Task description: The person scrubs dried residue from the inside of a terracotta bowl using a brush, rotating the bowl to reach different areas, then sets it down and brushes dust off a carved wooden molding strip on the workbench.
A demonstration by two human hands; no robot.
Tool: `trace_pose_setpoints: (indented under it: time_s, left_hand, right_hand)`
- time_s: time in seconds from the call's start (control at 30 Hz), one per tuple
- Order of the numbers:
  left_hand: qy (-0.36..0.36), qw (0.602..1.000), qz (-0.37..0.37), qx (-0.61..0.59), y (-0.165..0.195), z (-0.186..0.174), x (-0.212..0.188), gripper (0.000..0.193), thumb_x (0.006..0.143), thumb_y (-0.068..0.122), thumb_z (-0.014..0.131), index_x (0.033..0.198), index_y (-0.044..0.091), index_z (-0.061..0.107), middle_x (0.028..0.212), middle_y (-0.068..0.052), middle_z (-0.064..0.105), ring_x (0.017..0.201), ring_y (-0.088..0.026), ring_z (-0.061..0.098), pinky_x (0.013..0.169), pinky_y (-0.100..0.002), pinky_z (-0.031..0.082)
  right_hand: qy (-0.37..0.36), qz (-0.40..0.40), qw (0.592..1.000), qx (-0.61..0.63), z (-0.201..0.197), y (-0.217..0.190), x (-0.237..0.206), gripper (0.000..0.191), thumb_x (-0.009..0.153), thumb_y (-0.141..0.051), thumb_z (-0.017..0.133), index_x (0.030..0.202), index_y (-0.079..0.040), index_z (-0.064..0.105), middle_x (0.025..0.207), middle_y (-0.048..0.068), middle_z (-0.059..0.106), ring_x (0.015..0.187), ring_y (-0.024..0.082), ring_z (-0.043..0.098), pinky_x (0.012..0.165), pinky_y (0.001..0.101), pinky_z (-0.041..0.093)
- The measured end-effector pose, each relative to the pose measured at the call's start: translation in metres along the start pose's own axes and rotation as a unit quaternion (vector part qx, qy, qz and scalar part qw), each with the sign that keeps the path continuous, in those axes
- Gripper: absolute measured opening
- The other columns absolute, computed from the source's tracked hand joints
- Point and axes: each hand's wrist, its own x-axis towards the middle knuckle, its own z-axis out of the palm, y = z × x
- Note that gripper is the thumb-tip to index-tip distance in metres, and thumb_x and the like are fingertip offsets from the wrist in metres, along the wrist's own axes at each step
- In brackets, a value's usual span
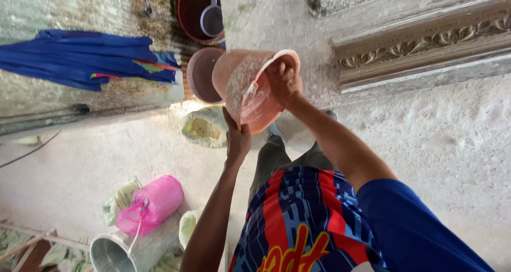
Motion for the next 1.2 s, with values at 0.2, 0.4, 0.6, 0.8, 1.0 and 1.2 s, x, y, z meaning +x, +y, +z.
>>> trace_pose_setpoints:
  time_s: [0.2,0.4,0.6,0.8,1.0,1.2]
  left_hand:
    - [-0.015,1.0,-0.011,0.008,0.002,-0.004,-0.003,0.089,0.096,0.016,0.044,0.165,0.023,-0.012,0.106,-0.036,0.071,0.079,-0.044,0.073,0.066,-0.051,0.055]
    - [-0.03,0.993,-0.014,-0.117,-0.008,0.01,0.003,0.086,0.099,0.017,0.044,0.161,0.024,-0.016,0.131,-0.032,0.061,0.098,-0.04,0.072,0.069,-0.046,0.063]
    - [0.041,0.993,0.052,-0.098,-0.016,0.037,0.005,0.089,0.097,0.007,0.044,0.163,0.014,-0.015,0.145,-0.04,0.047,0.119,-0.053,0.059,0.093,-0.049,0.05]
    - [0.027,0.991,0.084,-0.096,-0.017,0.044,0.002,0.088,0.097,0.006,0.042,0.161,0.012,-0.018,0.154,-0.044,0.032,0.134,-0.058,0.046,0.104,-0.054,0.043]
    - [0.026,0.994,0.036,-0.102,-0.023,0.051,0.004,0.089,0.1,0.015,0.044,0.158,0.01,-0.022,0.145,-0.041,0.043,0.124,-0.054,0.057,0.1,-0.056,0.048]
    - [0.044,0.99,0.085,-0.101,-0.037,0.055,0.002,0.089,0.096,0.009,0.044,0.159,0.009,-0.02,0.151,-0.042,0.034,0.132,-0.057,0.048,0.108,-0.058,0.042]
  right_hand:
    - [-0.128,-0.056,0.986,0.089,0.034,-0.042,-0.012,0.058,0.104,-0.028,0.053,0.156,-0.032,0.028,0.135,0.024,0.058,0.101,0.035,0.065,0.078,0.0506,0.057]
    - [-0.336,-0.136,0.849,0.384,0.037,-0.03,-0.004,0.063,0.104,-0.026,0.052,0.159,-0.033,0.021,0.136,0.025,0.056,0.101,0.035,0.067,0.075,0.049,0.059]
    - [0.006,-0.019,0.999,0.041,-0.022,0.0,-0.007,0.069,0.104,-0.024,0.05,0.163,-0.034,0.015,0.137,0.025,0.054,0.101,0.035,0.068,0.072,0.0474,0.061]
    - [-0.096,0.042,0.994,-0.016,-0.04,-0.006,-0.042,0.071,0.107,-0.023,0.049,0.168,-0.032,0.013,0.137,0.027,0.056,0.101,0.032,0.072,0.076,0.044,0.061]
    - [-0.319,-0.134,0.877,0.333,0.025,-0.001,-0.056,0.065,0.106,-0.054,0.054,0.156,-0.019,0.033,0.128,0.015,0.068,0.092,0.025,0.074,0.064,0.0416,0.063]
    - [-0.09,-0.113,0.988,0.056,0.03,0.043,-0.05,0.054,0.112,-0.033,0.043,0.162,-0.028,0.024,0.134,0.026,0.059,0.072,0.024,0.07,0.047,0.0375,0.059]
